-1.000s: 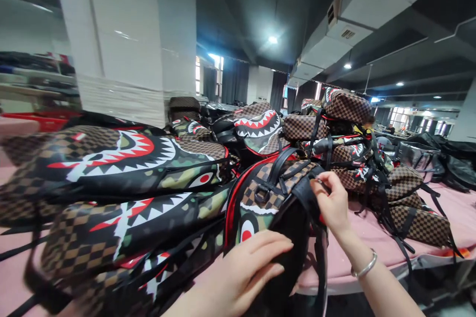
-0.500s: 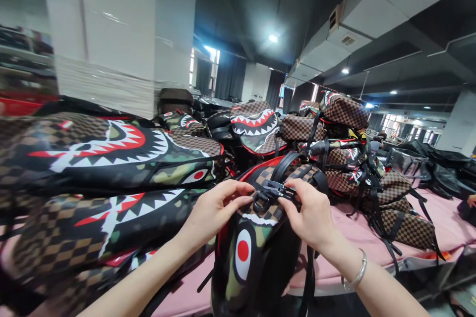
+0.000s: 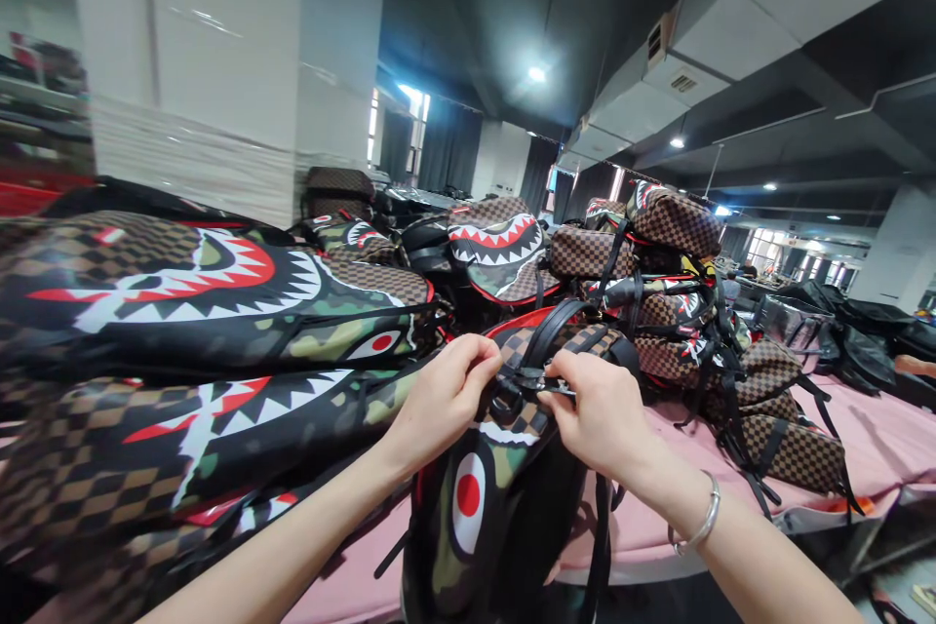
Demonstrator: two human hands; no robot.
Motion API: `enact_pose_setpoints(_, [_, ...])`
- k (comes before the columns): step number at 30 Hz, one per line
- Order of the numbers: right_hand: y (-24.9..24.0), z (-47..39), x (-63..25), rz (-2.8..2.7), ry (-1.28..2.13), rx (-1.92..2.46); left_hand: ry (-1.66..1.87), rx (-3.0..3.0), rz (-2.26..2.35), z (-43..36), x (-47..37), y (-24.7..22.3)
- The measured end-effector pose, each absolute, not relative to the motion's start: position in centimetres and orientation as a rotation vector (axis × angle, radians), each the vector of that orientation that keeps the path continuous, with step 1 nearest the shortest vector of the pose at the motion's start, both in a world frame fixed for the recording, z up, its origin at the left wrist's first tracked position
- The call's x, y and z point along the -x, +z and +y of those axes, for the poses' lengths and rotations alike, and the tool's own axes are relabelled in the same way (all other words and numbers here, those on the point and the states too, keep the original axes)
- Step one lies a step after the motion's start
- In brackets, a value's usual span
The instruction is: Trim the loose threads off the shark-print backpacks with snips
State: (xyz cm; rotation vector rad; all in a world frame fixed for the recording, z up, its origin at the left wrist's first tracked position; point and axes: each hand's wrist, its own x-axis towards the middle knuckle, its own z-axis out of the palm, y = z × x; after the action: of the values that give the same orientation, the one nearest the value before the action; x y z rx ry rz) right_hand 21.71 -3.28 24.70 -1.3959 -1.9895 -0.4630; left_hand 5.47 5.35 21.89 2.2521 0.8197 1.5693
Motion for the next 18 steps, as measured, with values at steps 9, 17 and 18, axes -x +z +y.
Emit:
enact_pose_setpoints(9, [25.1,-3.1,-21.2,-1.967,-0.468,1.474,1.591,-2.238,0.756,4.9,-5.9,21.5])
enact_pose_setpoints(17, [23.7,-3.1,-21.7,-1.851,-0.389,1.370,1.640,-1.478,0.616,6.2,-3.0,19.7])
enact_pose_setpoints(18, [23.4,-3.3,-21.8,-1.841,-0.415,1.348,1.694,-1.359,0.615,6.9,-2.3,18.3])
